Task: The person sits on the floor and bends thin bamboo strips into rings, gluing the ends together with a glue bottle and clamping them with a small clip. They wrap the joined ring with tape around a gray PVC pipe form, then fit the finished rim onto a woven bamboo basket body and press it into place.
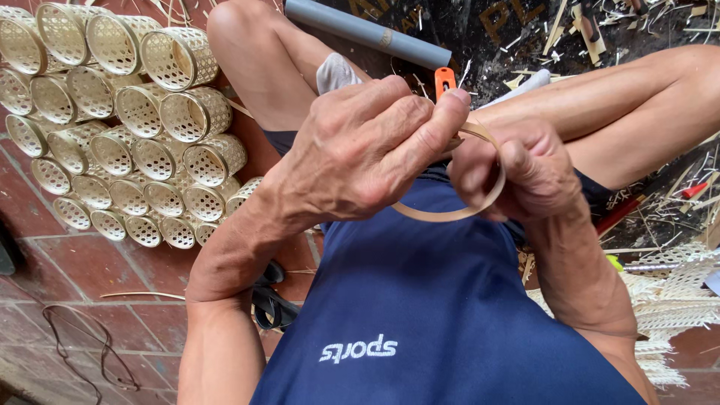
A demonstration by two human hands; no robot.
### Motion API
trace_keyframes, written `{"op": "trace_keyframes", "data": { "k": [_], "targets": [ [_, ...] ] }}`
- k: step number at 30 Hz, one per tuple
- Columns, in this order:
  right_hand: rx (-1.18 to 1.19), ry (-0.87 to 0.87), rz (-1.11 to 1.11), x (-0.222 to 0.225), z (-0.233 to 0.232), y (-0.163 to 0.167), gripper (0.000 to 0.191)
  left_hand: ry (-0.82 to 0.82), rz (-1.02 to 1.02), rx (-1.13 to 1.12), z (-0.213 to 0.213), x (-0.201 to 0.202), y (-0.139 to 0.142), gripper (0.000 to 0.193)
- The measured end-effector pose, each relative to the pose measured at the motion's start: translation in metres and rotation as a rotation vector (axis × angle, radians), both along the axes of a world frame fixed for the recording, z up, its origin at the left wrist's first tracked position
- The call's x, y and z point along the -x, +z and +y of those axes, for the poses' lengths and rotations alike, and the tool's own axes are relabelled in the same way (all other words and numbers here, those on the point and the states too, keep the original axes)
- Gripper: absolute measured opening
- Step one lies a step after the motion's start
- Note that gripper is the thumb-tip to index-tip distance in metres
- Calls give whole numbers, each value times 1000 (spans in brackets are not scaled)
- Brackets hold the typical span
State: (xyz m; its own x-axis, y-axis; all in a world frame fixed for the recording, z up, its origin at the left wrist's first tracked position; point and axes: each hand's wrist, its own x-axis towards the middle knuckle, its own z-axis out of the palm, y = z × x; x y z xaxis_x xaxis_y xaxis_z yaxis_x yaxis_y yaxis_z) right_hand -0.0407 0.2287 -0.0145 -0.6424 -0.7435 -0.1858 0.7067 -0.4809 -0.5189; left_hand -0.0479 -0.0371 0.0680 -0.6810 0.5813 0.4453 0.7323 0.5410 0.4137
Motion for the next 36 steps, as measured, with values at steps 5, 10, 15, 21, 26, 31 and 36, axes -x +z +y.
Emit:
{"op": "trace_keyframes", "data": {
  "k": [5, 10, 15, 21, 26, 31, 36],
  "targets": [
    [76, -25, -1, -9, -8, -3, 45, 4, -10, 11, 0, 1, 1, 41],
    [144, -109, 37, -13, -12, -7, 43, 26, -16, -38, 3, 7, -2, 43],
    [107, -170, 20, -12, -11, -14, 42, 125, -35, -34, 7, 7, -12, 39],
    [-106, -351, 27, -2, 9, -15, 35, 276, -578, -472, 17, 6, -39, 44],
    [-171, -376, 129, 8, 21, -16, 38, 62, -1587, -1461, 15, 2, -70, 47],
    [-353, -344, 322, 8, 31, -6, 37, 96, -1480, -1351, 18, -10, -76, 44],
    [-600, -313, 418, 5, 31, 6, 33, 442, -567, -405, 34, -20, -60, 40]
  ]
}}
